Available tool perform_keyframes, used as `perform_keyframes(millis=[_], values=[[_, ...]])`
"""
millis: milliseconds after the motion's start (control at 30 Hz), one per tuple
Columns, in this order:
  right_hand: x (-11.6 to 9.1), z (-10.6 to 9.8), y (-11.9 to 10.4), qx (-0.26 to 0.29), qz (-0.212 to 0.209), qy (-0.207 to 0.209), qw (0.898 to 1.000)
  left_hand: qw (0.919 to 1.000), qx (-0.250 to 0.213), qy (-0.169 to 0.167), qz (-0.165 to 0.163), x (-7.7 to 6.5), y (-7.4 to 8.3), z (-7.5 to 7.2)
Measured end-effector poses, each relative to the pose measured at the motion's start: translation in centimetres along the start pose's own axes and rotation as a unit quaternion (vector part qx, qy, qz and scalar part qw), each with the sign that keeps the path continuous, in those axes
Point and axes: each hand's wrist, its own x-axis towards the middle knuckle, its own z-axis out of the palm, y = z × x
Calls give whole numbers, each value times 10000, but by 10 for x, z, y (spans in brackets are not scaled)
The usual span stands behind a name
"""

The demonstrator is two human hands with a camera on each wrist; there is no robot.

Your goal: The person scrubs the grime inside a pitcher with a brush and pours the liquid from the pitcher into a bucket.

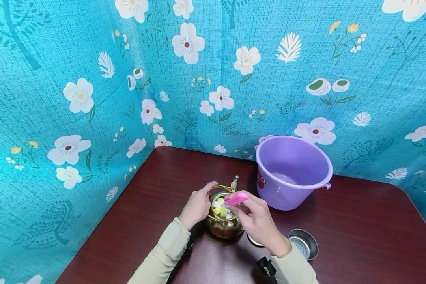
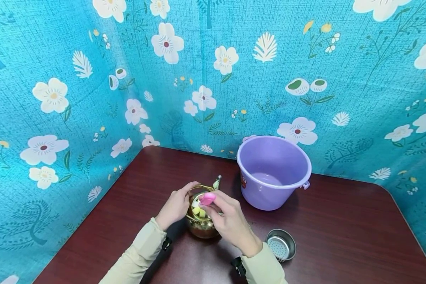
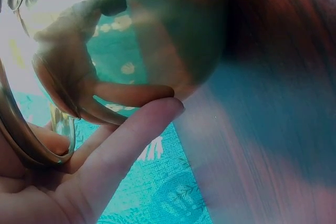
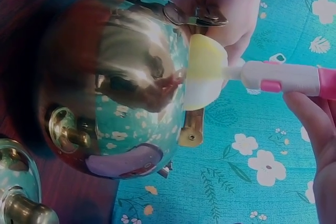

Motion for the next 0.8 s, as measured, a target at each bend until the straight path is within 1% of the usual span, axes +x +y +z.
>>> perform_keyframes(millis=[100, 367, 800], values=[[0, -1, 1, -27, -60, -44, 10000, 10000, -21, 11, 3, 0, 0, 0], [1, -4, 0, -51, -66, -145, 9999, 10000, -62, 28, 52, 0, 0, 0], [6, -11, -3, -269, -103, -482, 9984, 10000, -90, -27, -30, 1, -1, 2]])
